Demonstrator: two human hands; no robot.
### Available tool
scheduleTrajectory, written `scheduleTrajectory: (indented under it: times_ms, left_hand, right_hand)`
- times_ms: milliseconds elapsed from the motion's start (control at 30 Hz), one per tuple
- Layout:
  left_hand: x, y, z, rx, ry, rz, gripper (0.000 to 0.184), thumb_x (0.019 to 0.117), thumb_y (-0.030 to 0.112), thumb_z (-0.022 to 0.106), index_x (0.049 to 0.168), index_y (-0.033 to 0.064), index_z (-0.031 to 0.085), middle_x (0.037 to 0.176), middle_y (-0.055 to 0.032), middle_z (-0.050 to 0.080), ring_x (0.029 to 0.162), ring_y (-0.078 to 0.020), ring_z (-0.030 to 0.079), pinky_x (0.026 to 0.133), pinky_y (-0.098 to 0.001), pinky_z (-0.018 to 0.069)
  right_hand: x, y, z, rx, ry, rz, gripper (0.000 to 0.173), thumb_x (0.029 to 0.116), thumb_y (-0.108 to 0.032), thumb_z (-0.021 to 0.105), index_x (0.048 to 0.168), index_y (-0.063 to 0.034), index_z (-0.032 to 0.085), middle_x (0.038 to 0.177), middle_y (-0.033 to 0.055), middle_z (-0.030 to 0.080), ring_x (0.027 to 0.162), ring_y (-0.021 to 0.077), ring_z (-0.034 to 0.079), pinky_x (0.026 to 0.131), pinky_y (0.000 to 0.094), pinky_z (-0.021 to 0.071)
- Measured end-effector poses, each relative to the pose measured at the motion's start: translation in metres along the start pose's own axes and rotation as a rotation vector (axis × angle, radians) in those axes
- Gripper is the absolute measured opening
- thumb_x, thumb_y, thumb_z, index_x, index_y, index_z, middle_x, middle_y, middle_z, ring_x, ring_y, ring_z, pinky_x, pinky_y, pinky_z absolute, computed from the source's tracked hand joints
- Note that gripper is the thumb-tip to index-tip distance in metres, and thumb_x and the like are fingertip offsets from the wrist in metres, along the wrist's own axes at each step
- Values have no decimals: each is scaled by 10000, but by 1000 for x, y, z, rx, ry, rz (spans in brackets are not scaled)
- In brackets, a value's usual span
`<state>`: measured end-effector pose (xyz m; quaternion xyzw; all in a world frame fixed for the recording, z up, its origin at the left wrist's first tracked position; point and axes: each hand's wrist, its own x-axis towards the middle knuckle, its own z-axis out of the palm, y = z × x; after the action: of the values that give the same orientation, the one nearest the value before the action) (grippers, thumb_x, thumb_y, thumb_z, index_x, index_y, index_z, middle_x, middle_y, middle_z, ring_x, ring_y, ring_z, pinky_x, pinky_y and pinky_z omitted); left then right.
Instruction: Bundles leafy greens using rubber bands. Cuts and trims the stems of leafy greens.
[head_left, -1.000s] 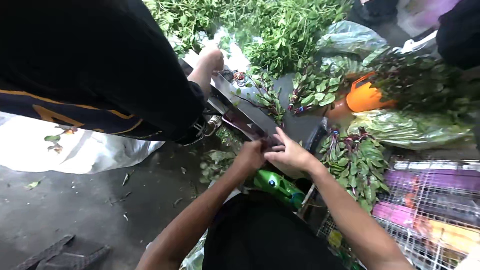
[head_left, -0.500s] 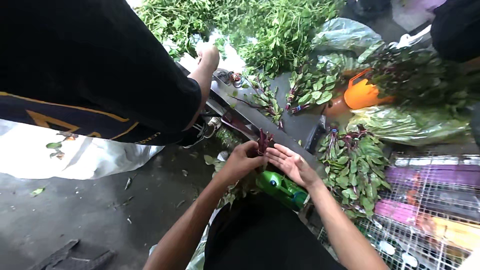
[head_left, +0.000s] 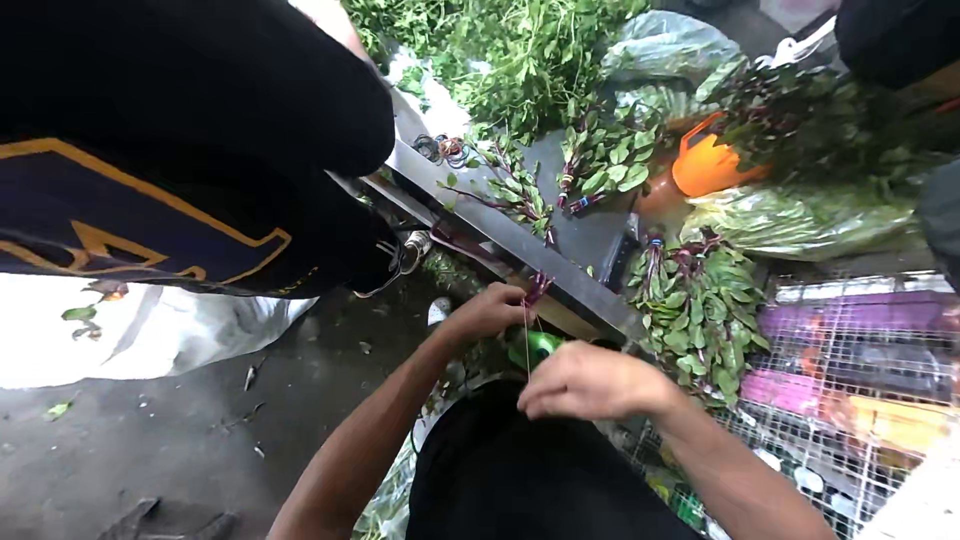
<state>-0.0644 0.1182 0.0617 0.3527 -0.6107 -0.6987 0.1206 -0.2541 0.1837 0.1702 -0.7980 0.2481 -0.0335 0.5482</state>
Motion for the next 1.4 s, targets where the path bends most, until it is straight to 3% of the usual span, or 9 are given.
scheduleTrajectory:
  times_ms: [267,333,467,600,700,967,1067,1267,1400]
  left_hand:
    - [-3,17,7,-18,400,-24,163,968,197,672,1023,51,722,912,-65,710,830,-141,675,793,-380,572]
    - [-4,17,17,214,353,-13,215,987,187,622,1102,33,719,992,-124,716,924,-226,691,874,-458,562]
    - [-16,14,56,462,83,296,236,1005,127,575,1165,6,698,1066,-176,726,1006,-315,711,916,-522,558]
    - [-27,27,33,210,234,409,246,1029,198,605,1137,-4,693,976,-97,715,871,-113,680,832,-298,574]
    - [-28,18,15,167,129,236,307,1050,254,569,1148,-14,681,987,-109,702,890,-113,662,860,-315,551]
    - [3,13,23,128,-91,123,293,1056,237,522,1112,-10,670,990,-96,666,902,-122,620,857,-348,516]
    - [3,2,28,34,10,107,266,1044,212,554,1124,-13,670,986,-75,668,891,-76,612,852,-292,519]
    - [3,6,39,213,401,-60,247,1022,211,578,1142,41,711,1064,-124,720,1001,-228,693,932,-462,553]
    - [0,0,64,584,196,166,279,1033,179,549,1222,35,696,1208,-180,705,1135,-365,670,993,-584,486]
  right_hand:
    - [8,34,13,90,878,373,795,866,-453,782,1503,-61,511,1657,131,319,1475,202,414,1176,373,433]
    - [8,42,-7,285,779,613,1048,814,-375,842,1622,-66,250,1610,164,379,1376,221,527,1106,380,498]
    - [14,79,-45,567,537,690,549,996,-151,654,1497,-21,469,1239,169,697,998,248,729,866,396,607]
    - [-15,127,-15,961,647,190,780,980,-579,581,1487,-5,435,1339,149,657,1168,247,670,1006,404,547]
    - [-23,92,-19,602,588,149,1031,817,-566,780,1508,83,375,1381,117,629,1244,178,628,1085,356,515]
    - [18,14,-7,-18,16,-123,172,965,-52,654,1067,-23,790,936,87,778,868,153,745,860,373,607]
    - [17,15,16,-238,432,-191,205,997,-87,597,1057,-53,791,1106,88,768,1083,192,721,1001,394,571]
    - [13,60,-3,346,845,557,862,885,-219,783,1588,-25,322,1494,154,530,1286,177,598,1077,333,514]
    - [14,82,-39,609,623,755,487,976,-111,683,1420,25,536,1172,141,730,945,191,740,830,331,611]
